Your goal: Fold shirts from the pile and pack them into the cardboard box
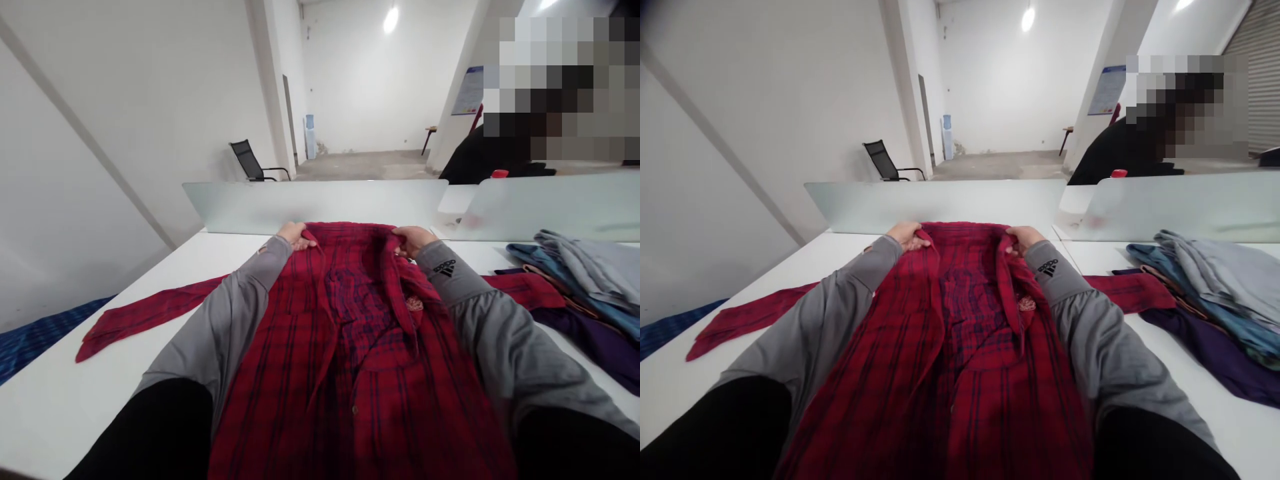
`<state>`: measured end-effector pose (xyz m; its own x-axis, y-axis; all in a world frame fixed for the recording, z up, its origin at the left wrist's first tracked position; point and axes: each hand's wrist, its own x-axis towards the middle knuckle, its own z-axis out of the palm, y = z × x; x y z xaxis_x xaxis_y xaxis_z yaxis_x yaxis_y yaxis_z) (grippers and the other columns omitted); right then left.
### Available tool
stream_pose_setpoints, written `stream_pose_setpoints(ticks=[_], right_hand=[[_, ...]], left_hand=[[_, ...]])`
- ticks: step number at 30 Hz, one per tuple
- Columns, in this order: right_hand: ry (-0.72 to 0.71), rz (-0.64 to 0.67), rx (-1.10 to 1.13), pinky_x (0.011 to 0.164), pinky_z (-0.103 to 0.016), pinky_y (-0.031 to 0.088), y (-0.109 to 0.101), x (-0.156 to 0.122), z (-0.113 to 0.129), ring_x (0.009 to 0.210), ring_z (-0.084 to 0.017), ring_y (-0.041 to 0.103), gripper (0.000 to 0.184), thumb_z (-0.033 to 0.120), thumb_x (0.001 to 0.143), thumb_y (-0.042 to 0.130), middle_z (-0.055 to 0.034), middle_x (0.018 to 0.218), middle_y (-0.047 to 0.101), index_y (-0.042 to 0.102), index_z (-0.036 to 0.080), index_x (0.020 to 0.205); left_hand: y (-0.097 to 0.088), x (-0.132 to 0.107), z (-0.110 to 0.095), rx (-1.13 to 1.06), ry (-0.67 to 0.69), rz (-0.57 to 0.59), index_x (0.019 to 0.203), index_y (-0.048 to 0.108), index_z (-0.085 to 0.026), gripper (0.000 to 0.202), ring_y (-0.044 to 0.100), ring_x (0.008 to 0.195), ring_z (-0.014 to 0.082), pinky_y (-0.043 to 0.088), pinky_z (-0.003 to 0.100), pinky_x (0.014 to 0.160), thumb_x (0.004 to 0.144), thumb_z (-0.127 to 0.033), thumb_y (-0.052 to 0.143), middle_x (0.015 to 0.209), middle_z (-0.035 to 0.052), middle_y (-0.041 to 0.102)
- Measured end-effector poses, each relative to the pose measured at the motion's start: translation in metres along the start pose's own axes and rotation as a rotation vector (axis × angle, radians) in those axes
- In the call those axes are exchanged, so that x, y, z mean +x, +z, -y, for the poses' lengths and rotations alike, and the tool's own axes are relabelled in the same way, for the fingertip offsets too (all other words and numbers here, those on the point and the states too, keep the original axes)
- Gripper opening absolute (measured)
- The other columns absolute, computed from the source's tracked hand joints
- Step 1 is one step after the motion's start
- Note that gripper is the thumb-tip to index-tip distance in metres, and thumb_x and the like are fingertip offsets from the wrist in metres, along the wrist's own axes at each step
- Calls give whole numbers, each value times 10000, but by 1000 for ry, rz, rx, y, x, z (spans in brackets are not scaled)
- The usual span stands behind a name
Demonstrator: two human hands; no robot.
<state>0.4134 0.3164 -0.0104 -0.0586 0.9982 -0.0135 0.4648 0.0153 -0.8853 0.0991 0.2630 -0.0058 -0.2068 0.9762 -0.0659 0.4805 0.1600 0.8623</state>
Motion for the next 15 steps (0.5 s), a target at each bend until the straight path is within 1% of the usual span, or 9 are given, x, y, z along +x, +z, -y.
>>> stream_pose_setpoints(ticks=[2,4,6,8,10,11,13,14,15], right_hand=[[13,61,153,584,-341,542,11,4,11,629,-198,645,107,240,878,445,-43,614,601,500,188,803],[9,100,275,617,-346,558,27,6,15,676,-194,667,104,257,901,424,-40,653,618,476,197,834],[0,123,358,664,-352,562,46,6,10,739,-187,678,108,302,910,438,-31,708,633,460,212,855],[-14,135,402,692,-360,560,67,5,0,791,-186,675,142,358,887,499,-19,760,647,452,227,860],[-33,135,408,705,-370,557,84,4,-11,834,-200,667,199,393,834,582,-20,797,659,463,235,858],[-44,125,401,710,-370,556,90,3,-16,851,-207,663,214,391,808,611,-25,814,664,474,234,859],[-71,73,372,733,-350,549,91,2,-22,879,-202,658,197,353,788,618,-34,858,668,501,228,885],[-86,32,348,747,-334,544,86,2,-25,888,-193,656,181,325,790,600,-35,881,668,514,223,912],[-99,-12,321,761,-326,537,76,0,-28,891,-186,654,178,296,790,577,-35,897,668,526,216,941]], left_hand=[[7,10,-12,-97,30,17,1003,542,-83,281,696,736,190,532,270,656,900,-322,436,767,127,691],[21,18,-13,-140,47,22,995,532,-118,266,694,776,174,533,272,693,916,-348,422,833,111,691],[39,23,-4,-134,56,16,982,527,-150,249,682,839,164,533,289,739,932,-358,399,901,94,689],[58,25,12,-86,69,-1,997,522,-163,213,659,923,170,527,324,795,929,-333,413,976,93,684],[72,21,30,-12,100,-15,1031,526,-153,185,629,1011,189,506,357,872,892,-266,480,1063,112,670],[76,17,37,28,124,-20,1050,531,-143,202,615,1053,197,486,364,917,867,-225,511,1111,125,656],[78,3,50,107,190,-36,1094,540,-125,259,575,1140,209,425,359,1014,839,-168,533,1207,145,617],[77,-7,55,144,228,-47,1117,543,-122,280,545,1188,215,386,356,1058,840,-161,529,1251,149,593],[74,-19,59,178,268,-58,1137,545,-122,292,507,1236,220,346,355,1096,849,-168,522,1291,150,568]])
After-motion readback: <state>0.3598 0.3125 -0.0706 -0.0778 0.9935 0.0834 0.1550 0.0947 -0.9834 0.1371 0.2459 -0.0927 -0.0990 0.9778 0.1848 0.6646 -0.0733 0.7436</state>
